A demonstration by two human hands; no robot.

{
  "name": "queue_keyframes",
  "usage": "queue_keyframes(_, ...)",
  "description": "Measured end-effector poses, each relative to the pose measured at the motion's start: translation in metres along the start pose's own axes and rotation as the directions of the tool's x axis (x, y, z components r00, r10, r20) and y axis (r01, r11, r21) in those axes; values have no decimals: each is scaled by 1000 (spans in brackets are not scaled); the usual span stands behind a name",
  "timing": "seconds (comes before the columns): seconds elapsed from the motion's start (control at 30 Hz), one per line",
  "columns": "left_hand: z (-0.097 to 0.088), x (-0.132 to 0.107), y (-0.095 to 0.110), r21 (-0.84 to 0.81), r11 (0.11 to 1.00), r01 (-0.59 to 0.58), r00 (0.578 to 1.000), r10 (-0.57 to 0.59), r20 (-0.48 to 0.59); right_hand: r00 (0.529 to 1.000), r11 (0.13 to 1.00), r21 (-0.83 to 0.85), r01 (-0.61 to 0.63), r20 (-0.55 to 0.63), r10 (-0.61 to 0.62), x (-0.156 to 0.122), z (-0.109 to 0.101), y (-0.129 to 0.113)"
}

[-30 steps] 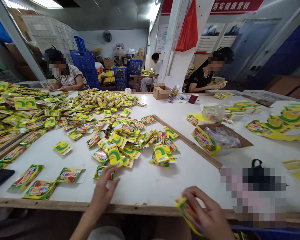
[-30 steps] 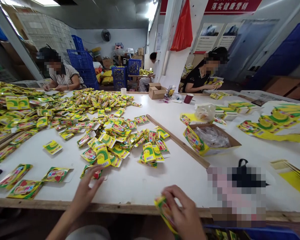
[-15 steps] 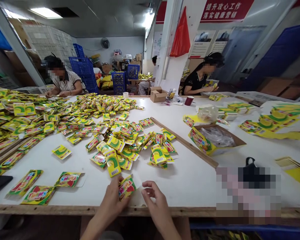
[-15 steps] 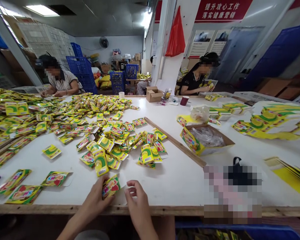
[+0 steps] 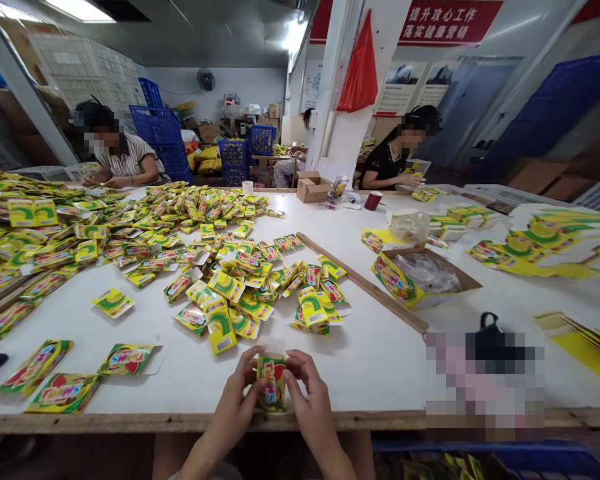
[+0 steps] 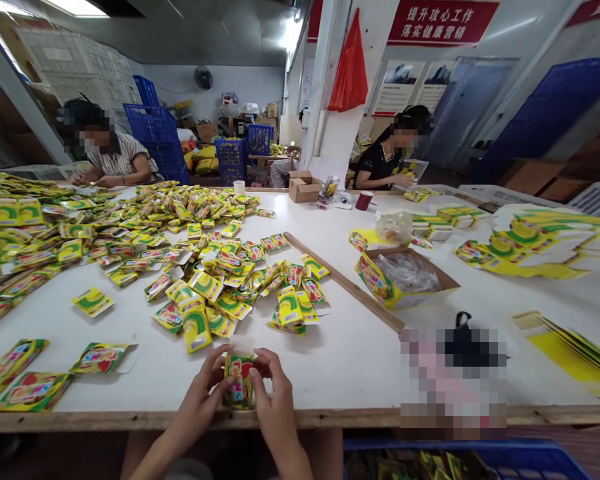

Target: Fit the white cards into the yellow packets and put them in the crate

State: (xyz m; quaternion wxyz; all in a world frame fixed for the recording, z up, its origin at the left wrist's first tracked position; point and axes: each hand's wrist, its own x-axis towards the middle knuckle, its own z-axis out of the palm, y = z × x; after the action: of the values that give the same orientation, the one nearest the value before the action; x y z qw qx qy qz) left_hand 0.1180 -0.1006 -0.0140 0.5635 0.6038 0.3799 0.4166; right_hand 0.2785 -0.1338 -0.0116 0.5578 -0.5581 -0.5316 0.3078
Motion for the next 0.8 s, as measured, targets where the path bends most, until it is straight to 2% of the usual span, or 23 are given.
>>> queue_keyframes(0.2,-9,6,2,48,999,-10,1000,10,-6,992,999,-38,-20,125,25,10,1,-5)
queue_keyframes(0.33,-9,11,3,99,995,-24,999,27,-25,980,999,-53,7,200,4,23,-4,-11)
queue_keyframes(0.43,-5,14,1,121,991,-58,995,67,-75,983,997,-57,42,182,-31,29,-3,-11)
queue_keyframes(0.6,0,16,-3,16,995,-96,983,98,-158,996,999,13,38,77,-39,26,4,-6)
queue_keyframes(0.8,-3,13,11,231,961,-151,979,177,-98,978,993,-21,120,172,-115,22,2,-12)
